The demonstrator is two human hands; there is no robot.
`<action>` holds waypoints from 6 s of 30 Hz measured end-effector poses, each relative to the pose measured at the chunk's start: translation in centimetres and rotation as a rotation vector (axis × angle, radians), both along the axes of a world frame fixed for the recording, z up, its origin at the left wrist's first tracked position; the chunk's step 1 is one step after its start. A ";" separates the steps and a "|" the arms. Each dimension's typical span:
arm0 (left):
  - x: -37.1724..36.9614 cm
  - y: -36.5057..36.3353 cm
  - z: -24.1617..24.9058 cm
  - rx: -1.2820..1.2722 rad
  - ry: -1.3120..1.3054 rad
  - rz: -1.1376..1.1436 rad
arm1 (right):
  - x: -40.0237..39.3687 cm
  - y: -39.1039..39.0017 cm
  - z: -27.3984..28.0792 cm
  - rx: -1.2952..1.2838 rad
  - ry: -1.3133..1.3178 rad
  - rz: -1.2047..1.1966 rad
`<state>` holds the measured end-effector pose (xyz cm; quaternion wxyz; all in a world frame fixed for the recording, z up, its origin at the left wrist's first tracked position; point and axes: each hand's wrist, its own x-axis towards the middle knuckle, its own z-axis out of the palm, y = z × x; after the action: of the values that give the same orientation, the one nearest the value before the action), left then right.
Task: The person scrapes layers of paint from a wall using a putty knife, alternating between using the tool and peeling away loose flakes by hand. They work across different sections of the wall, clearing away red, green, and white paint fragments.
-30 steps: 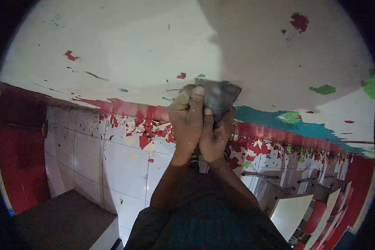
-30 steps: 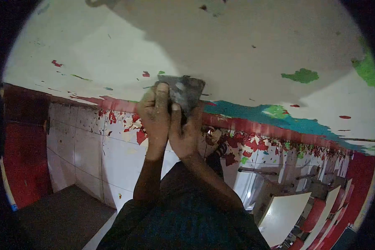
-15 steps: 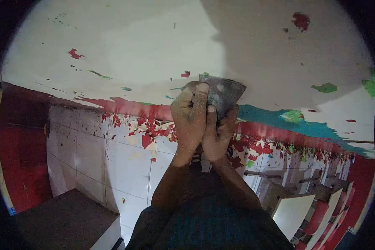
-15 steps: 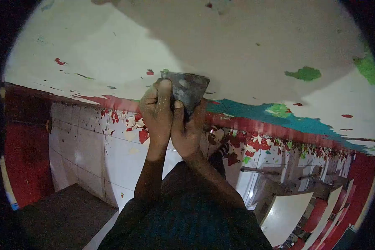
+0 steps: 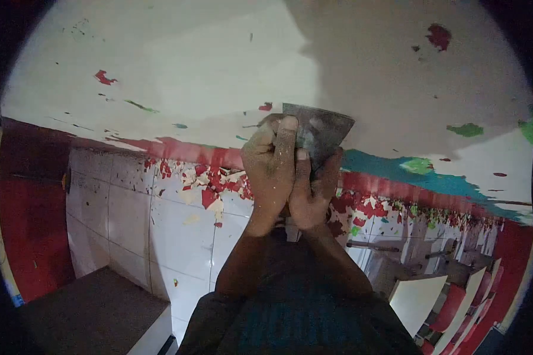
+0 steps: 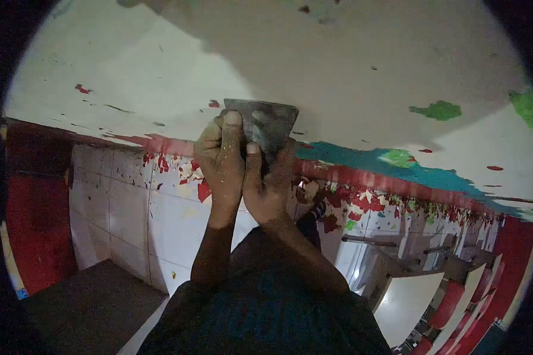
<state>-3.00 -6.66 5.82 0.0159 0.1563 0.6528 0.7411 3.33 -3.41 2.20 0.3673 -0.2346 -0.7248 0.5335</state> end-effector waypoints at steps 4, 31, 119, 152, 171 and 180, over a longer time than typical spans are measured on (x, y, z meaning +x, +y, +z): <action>0.3 0.5 -1.0 -0.049 0.027 0.059 | -0.5 0.5 1.1 -0.042 -0.004 0.014; 1.0 1.8 -2.0 0.097 -0.010 0.023 | 0.9 1.6 0.4 0.007 -0.200 -0.032; -6.0 -8.3 -6.3 -0.166 0.038 -0.608 | -1.3 -5.7 -0.7 -0.359 0.050 -0.146; -5.2 -4.4 -3.6 -0.285 0.371 -0.305 | -5.4 -5.4 -2.2 -0.298 0.271 -0.219; -5.3 -4.5 -2.8 -0.316 0.356 -0.284 | -5.1 -5.7 -1.6 -0.305 0.246 -0.234; -5.7 -4.9 -3.3 -0.380 0.588 -0.221 | -5.5 -5.7 -2.2 -0.241 0.266 -0.267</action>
<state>-8.73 -11.52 2.47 -0.0637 0.4266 0.7345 0.5240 -2.17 -9.07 -0.04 0.4962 -0.2983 -0.5635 0.5893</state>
